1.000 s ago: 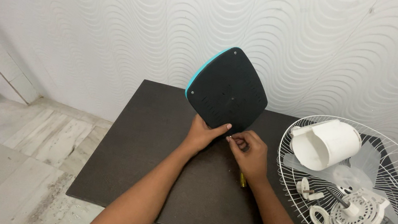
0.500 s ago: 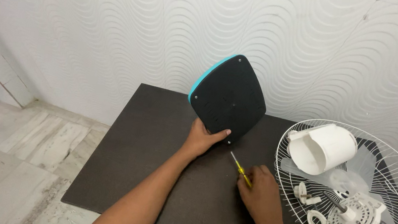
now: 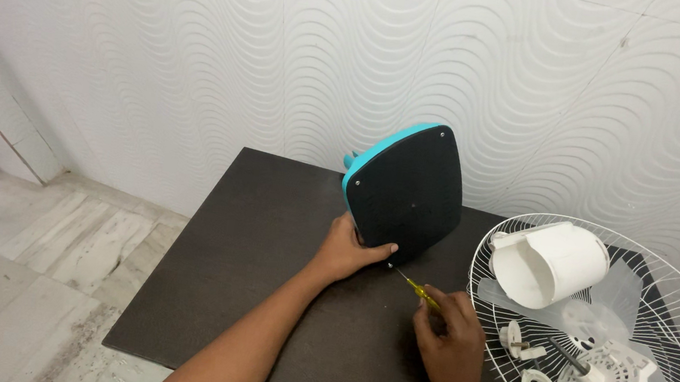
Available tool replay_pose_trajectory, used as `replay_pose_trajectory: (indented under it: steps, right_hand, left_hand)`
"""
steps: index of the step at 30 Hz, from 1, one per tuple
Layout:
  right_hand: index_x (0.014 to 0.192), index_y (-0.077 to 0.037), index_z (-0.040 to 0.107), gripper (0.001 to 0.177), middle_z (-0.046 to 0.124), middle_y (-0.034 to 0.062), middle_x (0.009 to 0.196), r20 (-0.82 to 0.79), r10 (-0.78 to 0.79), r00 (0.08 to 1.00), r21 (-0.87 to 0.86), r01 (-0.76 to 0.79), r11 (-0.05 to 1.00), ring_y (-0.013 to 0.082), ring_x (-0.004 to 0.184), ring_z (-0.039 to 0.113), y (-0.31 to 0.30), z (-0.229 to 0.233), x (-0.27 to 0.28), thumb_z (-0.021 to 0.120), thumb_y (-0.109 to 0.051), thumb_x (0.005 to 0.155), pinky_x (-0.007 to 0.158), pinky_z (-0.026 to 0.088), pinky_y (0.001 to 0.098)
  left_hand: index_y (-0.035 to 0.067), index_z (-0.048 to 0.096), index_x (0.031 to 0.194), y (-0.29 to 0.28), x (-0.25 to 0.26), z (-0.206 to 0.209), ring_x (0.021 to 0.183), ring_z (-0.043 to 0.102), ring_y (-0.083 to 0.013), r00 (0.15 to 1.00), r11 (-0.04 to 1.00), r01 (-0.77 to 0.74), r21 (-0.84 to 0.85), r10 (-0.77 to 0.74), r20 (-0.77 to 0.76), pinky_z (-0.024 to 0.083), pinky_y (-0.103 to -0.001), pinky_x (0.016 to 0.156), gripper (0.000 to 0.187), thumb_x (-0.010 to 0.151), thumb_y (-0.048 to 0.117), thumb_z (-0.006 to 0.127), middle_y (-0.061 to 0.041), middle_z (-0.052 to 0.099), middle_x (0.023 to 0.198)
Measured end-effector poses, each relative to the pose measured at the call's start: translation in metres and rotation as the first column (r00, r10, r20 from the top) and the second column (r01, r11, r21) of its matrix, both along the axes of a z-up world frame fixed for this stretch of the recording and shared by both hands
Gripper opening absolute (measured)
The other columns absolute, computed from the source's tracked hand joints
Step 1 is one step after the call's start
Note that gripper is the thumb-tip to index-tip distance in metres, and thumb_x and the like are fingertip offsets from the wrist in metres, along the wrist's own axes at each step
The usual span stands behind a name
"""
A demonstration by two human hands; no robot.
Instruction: The person assembles a teal LG electric fan on a dark table. They attach the black base plate to the fan base using a screwdriver, then place the motor assembly into the base and secure the front grill.
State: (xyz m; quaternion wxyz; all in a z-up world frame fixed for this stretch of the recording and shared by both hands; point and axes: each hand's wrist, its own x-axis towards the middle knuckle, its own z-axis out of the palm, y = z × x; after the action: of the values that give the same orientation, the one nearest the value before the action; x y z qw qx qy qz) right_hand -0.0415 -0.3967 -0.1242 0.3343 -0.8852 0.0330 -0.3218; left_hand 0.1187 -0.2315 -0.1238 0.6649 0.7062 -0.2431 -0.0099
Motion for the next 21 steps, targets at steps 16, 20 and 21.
replay_pose_trajectory:
  steps: [16,20,21]
  right_hand:
    - [0.106,-0.002,0.075,0.023,0.063,0.0035,0.08,0.029,0.028,0.999,-0.045,-0.026,0.999,0.0086,0.061,0.064,0.0022,0.0007,0.0006,0.075,-0.006,0.083,0.051,0.053,0.023]
    - [0.105,-0.003,0.076,0.024,0.062,0.0033,0.076,-0.008,0.009,1.0,-0.104,-0.01,0.994,0.0117,0.058,0.062,0.0003,-0.0033,0.001,0.076,-0.01,0.082,0.049,0.05,0.0252]
    - [0.103,-0.004,0.076,0.023,0.062,0.0037,0.073,0.001,-0.011,1.0,-0.153,0.011,0.988,0.0128,0.056,0.061,-0.0005,-0.0045,0.0012,0.076,-0.013,0.082,0.049,0.049,0.0262]
  left_hand:
    - [-0.002,0.063,0.117,0.0003,-0.0064,0.0087,0.093,0.077,-0.0238,0.995,0.993,-0.01,0.114,-0.002,0.104,0.061,-0.037,0.085,0.056,0.073,0.022,0.088,-0.017,0.078,0.105]
    - [-0.002,0.064,0.116,0.0008,-0.007,0.0093,0.093,0.077,-0.0236,0.993,0.993,-0.01,0.119,-0.004,0.116,0.061,-0.037,0.083,0.055,0.073,0.022,0.087,-0.017,0.078,0.104]
    - [-0.002,0.065,0.116,0.001,-0.0073,0.0096,0.092,0.077,-0.0236,0.992,0.992,-0.016,0.126,0.0,0.123,0.061,-0.037,0.083,0.055,0.072,0.022,0.087,-0.017,0.079,0.103]
